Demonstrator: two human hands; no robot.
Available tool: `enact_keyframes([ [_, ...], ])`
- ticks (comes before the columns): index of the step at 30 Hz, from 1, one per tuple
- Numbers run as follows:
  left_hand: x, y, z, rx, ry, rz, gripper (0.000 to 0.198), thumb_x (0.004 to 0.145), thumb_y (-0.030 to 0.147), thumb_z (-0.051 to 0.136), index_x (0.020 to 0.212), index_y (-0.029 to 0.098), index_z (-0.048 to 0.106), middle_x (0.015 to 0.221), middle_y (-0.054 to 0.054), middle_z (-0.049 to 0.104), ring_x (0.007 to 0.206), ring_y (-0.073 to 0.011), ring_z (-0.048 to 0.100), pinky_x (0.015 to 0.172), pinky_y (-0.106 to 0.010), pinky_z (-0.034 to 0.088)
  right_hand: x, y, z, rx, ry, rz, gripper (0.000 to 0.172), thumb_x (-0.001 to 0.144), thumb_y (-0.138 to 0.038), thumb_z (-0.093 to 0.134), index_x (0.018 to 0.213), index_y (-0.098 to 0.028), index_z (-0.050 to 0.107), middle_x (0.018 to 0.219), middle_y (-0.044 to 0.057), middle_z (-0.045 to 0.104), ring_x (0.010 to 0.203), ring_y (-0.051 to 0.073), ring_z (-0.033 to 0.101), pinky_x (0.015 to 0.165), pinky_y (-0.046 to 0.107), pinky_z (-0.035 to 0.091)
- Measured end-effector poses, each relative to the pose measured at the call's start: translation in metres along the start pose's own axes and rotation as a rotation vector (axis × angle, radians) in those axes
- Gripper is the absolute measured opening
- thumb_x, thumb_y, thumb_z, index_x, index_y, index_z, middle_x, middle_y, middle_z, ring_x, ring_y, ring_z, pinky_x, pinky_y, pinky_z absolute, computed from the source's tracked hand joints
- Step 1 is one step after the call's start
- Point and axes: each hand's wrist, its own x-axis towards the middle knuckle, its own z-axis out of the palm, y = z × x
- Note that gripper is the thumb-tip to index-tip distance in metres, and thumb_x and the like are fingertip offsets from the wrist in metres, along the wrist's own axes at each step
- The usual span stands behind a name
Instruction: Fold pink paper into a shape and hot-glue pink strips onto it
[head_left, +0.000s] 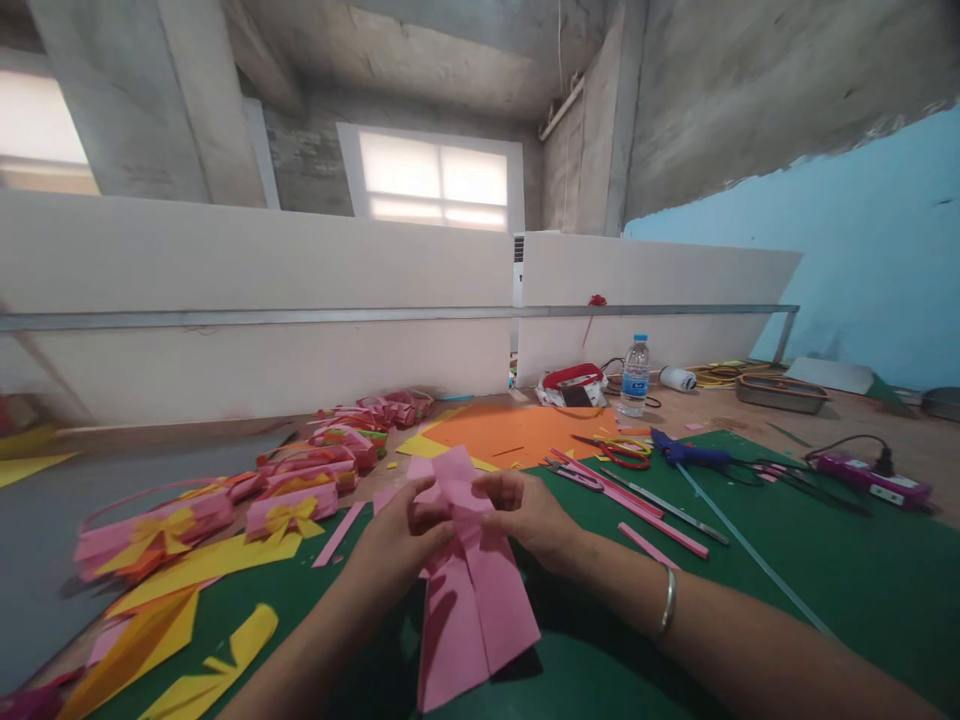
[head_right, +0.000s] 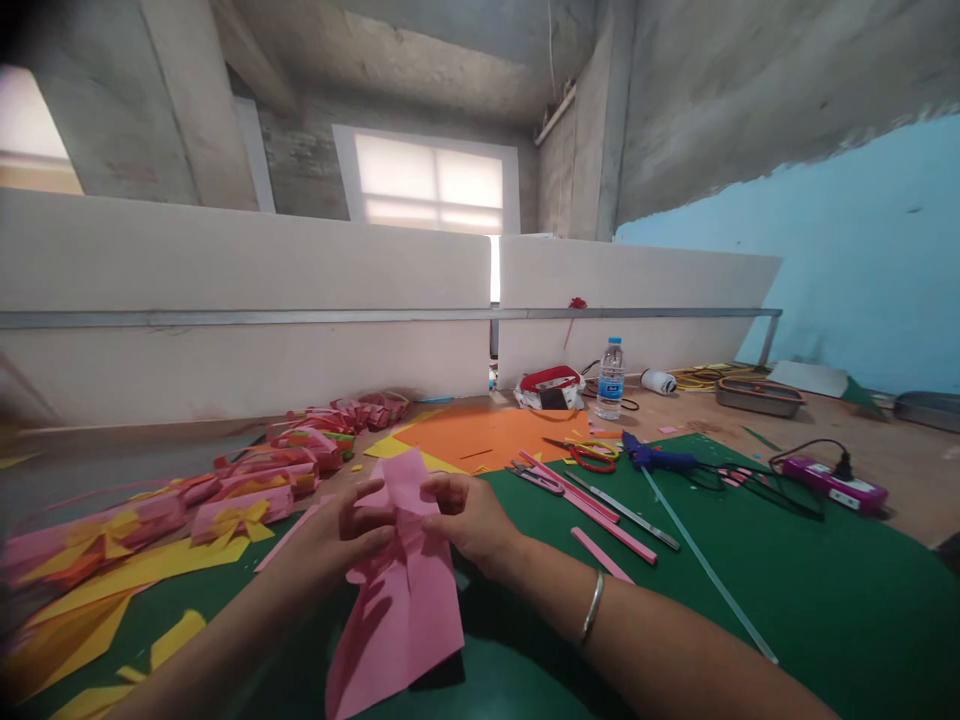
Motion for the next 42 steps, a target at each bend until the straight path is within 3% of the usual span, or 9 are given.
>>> enact_keyframes([
  [5,-0.002,0.004,-0.002,-0.115,-0.079,-0.015,0.068,0.063,0.019,0.069,0.121,0.013,0.036,0.09,-0.011,0.069,0.085,-0.024,0.065,0.066,-0.032,0.051,0.003,0.008,-0.004,-0.202,0.014,0.04,0.035,0.054,-0.006,0.062,0.087,-0.016,0.066,0.075,-0.001,0.065,0.065,0.013,0.056,0.057,0.024,0.043],
  [9,-0.004,0.005,0.002,-0.265,-0.165,-0.021,0.049,0.056,0.017,0.075,0.098,0.016,0.051,0.091,-0.009,0.066,0.091,-0.025,0.063,0.068,-0.032,0.053,0.006,0.014,-0.007,-0.235,0.073,0.001,0.03,0.05,-0.003,0.062,0.077,-0.016,0.062,0.07,-0.002,0.062,0.065,0.013,0.054,0.06,0.024,0.042],
  [18,-0.005,0.003,0.009,-0.195,0.021,-0.075,0.025,0.063,0.021,0.069,0.074,0.019,0.046,0.064,0.003,0.057,0.06,-0.0153,0.062,0.062,-0.031,0.052,0.001,-0.001,0.003,-0.08,-0.035,-0.078,0.033,0.053,-0.005,0.063,0.083,-0.017,0.056,0.083,-0.001,0.06,0.078,0.014,0.057,0.071,0.025,0.045],
  [22,-0.006,0.009,0.009,0.009,0.178,0.078,0.029,0.057,0.012,0.067,0.071,0.023,0.044,0.055,0.009,0.053,0.052,-0.0127,0.055,0.054,-0.024,0.041,-0.003,-0.002,0.009,0.002,-0.115,-0.053,0.034,0.052,-0.006,0.066,0.082,-0.017,0.054,0.077,-0.003,0.057,0.071,0.012,0.056,0.065,0.023,0.044],
  [25,-0.009,0.012,0.011,0.277,0.228,0.259,0.019,0.062,0.012,0.058,0.07,0.024,0.045,0.059,0.008,0.056,0.058,-0.014,0.057,0.058,-0.025,0.039,-0.005,-0.002,0.011,-0.122,-0.095,-0.021,0.03,0.057,-0.012,0.066,0.085,-0.016,0.055,0.079,-0.001,0.059,0.069,0.013,0.056,0.061,0.024,0.045],
  [28,-0.011,0.01,0.013,0.449,0.207,0.379,0.015,0.068,0.012,0.05,0.075,0.025,0.046,0.066,0.006,0.06,0.065,-0.0151,0.061,0.061,-0.026,0.043,-0.006,-0.005,0.009,-0.364,-0.029,-0.084,0.021,0.064,-0.02,0.066,0.084,-0.015,0.06,0.083,0.002,0.062,0.073,0.014,0.057,0.062,0.024,0.045],
  [33,-0.008,0.0,0.016,0.355,0.126,0.344,0.014,0.072,0.015,0.051,0.08,0.025,0.045,0.075,0.005,0.066,0.072,-0.0136,0.065,0.065,-0.025,0.047,-0.011,-0.018,0.006,-0.756,-0.022,-0.183,0.009,0.071,-0.024,0.062,0.075,-0.016,0.064,0.075,0.001,0.06,0.072,0.013,0.053,0.063,0.023,0.039],
  [38,-0.007,0.0,0.013,0.522,0.063,0.366,0.01,0.079,0.02,0.045,0.089,0.023,0.047,0.083,0.001,0.068,0.076,-0.0143,0.063,0.068,-0.026,0.047,-0.008,-0.023,-0.007,-0.969,-0.185,-0.016,0.009,0.065,-0.015,0.06,0.058,-0.015,0.055,0.055,-0.004,0.049,0.057,0.01,0.045,0.052,0.021,0.03],
  [42,-0.013,0.003,0.011,0.705,-0.108,0.426,0.013,0.074,0.019,0.05,0.074,0.023,0.063,0.07,0.0,0.066,0.066,-0.0165,0.057,0.059,-0.027,0.04,0.0,-0.022,-0.03,-0.912,-0.388,0.109,0.01,0.058,-0.013,0.065,0.057,-0.014,0.055,0.051,-0.007,0.047,0.05,0.007,0.042,0.044,0.018,0.028],
])
